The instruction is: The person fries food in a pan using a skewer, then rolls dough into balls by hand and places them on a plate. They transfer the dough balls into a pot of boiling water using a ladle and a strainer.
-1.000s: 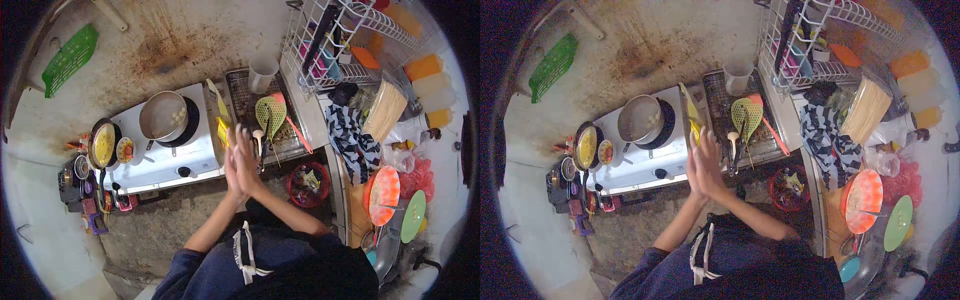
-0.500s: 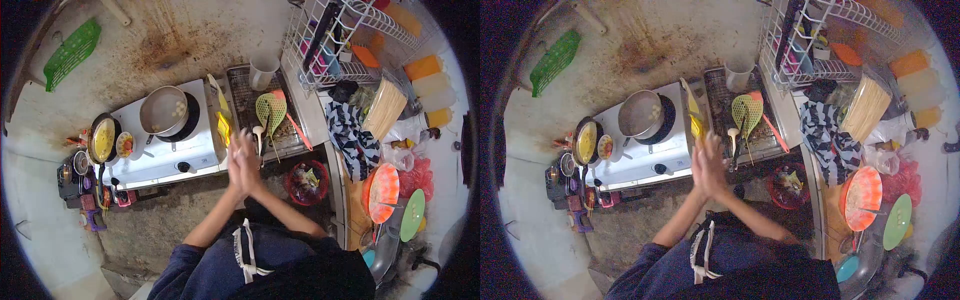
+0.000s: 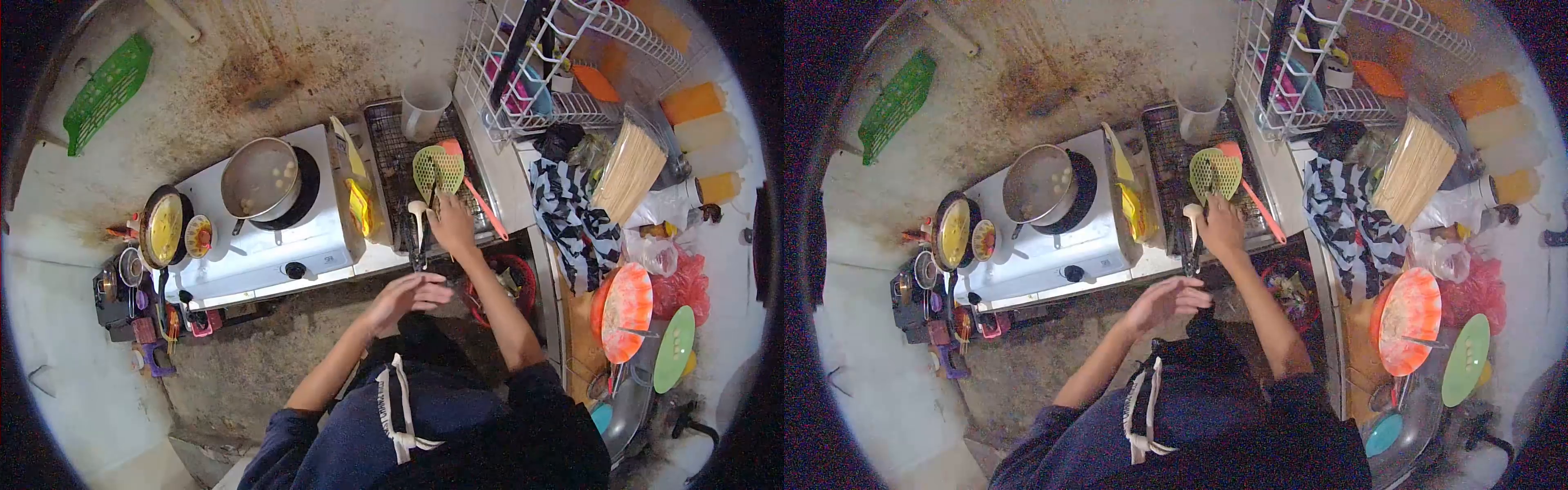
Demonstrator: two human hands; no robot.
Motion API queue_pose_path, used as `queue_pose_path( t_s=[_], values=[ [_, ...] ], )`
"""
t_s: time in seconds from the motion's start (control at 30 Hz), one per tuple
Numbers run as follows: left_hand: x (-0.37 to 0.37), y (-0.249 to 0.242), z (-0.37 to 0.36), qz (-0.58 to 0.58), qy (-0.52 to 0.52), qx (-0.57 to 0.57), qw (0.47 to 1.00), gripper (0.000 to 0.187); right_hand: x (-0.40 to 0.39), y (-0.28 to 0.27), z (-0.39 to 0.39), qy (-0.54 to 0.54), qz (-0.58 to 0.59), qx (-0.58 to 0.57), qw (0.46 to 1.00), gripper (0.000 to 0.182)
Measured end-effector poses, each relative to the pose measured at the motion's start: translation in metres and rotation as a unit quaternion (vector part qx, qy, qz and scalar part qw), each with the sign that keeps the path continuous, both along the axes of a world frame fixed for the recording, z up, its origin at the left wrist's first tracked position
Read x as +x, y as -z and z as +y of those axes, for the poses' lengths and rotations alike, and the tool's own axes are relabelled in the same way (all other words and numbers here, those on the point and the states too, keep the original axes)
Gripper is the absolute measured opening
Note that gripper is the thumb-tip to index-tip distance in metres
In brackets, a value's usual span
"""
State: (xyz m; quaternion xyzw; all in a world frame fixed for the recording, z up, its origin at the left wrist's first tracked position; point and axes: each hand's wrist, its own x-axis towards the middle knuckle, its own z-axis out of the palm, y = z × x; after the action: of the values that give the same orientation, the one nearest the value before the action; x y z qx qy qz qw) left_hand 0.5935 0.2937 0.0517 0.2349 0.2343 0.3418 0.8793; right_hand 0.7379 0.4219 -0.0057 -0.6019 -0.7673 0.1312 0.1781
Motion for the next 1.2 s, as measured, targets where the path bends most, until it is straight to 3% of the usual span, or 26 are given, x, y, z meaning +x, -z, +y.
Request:
queue_pose_path(
  t_s=[0.03,0.07,0.1,0.13,0.2,0.27,0.3,0.37,0.43,0.53,0.57,0.6,0.67,0.7,0.77,0.8,0.87,0.9,0.97,1.0,1.07,1.2],
  values=[
    [-0.004,0.016,0.002,0.09,-0.032,0.029,0.995,0.044,0.004,-0.004,0.0,0.014,0.02,-0.114,0.993,0.041],
    [-0.006,0.034,0.004,0.178,-0.063,0.058,0.98,0.043,0.008,0.001,-0.002,0.014,0.02,-0.115,0.993,0.041],
    [-0.005,0.056,0.002,0.24,-0.166,0.041,0.956,0.042,0.011,0.011,-0.007,-0.009,-0.01,-0.096,0.995,0.035],
    [-0.003,0.076,-0.002,0.24,-0.166,0.04,0.955,0.042,0.013,0.016,-0.012,-0.033,-0.041,-0.078,0.996,0.03],
    [0.004,0.113,-0.009,0.423,-0.208,0.077,0.879,0.044,0.012,0.008,-0.022,-0.033,-0.028,-0.079,0.996,0.026],
    [0.017,0.145,-0.009,0.448,-0.245,0.086,0.856,0.043,0.015,0.01,-0.033,-0.031,-0.016,-0.081,0.996,0.023],
    [0.021,0.152,-0.007,0.47,-0.281,0.098,0.831,0.042,0.021,0.014,-0.039,-0.08,-0.014,-0.138,0.987,0.023],
    [0.018,0.168,0.0,0.448,-0.25,0.074,0.855,0.043,0.03,0.022,-0.054,-0.124,-0.011,-0.197,0.972,0.023],
    [0.019,0.163,0.007,0.423,-0.22,0.052,0.877,0.045,0.032,0.019,-0.071,-0.086,0.002,-0.364,0.927,0.024],
    [0.019,0.153,0.008,0.406,-0.219,0.052,0.886,0.045,0.029,0.068,-0.087,-0.032,0.071,-0.3,0.951,0.028],
    [0.019,0.158,0.009,0.399,-0.216,0.035,0.89,0.045,0.028,0.074,-0.087,-0.026,0.175,-0.335,0.926,0.03],
    [0.018,0.161,0.008,0.393,-0.212,0.018,0.895,0.044,0.024,0.08,-0.089,-0.024,0.177,-0.335,0.925,0.03],
    [0.019,0.156,0.008,0.393,-0.208,0.026,0.895,0.04,0.017,0.103,-0.091,0.129,0.36,-0.421,0.822,0.03],
    [0.019,0.155,0.007,0.392,-0.205,0.031,0.896,0.036,0.017,0.109,-0.089,0.131,0.362,-0.421,0.821,0.03],
    [0.016,0.154,0.009,0.374,-0.194,0.032,0.906,0.035,0.015,0.122,-0.082,0.194,0.458,-0.462,0.734,0.026],
    [0.016,0.147,0.01,0.355,-0.187,0.029,0.916,0.034,0.016,0.128,-0.081,0.194,0.459,-0.462,0.733,0.026],
    [0.015,0.133,0.012,0.349,-0.178,0.014,0.92,0.032,0.017,0.139,-0.081,0.165,0.579,-0.446,0.663,0.021],
    [0.015,0.127,0.014,0.342,-0.17,-0.002,0.924,0.031,0.017,0.137,-0.08,0.164,0.58,-0.445,0.663,0.021],
    [0.015,0.132,0.016,0.307,-0.191,-0.024,0.932,0.029,0.015,0.133,-0.079,0.095,0.509,-0.418,0.746,0.018],
    [0.015,0.134,0.017,0.271,-0.212,-0.047,0.938,0.028,0.013,0.142,-0.08,0.095,0.51,-0.417,0.746,0.018],
    [0.016,0.126,0.018,0.248,-0.228,-0.048,0.94,0.027,0.008,0.168,-0.085,0.083,0.433,-0.3,0.846,0.017],
    [0.014,0.124,0.019,0.246,-0.249,-0.065,0.935,0.025,0.007,0.097,-0.103,0.08,0.452,-0.296,0.837,0.019]
  ],
)
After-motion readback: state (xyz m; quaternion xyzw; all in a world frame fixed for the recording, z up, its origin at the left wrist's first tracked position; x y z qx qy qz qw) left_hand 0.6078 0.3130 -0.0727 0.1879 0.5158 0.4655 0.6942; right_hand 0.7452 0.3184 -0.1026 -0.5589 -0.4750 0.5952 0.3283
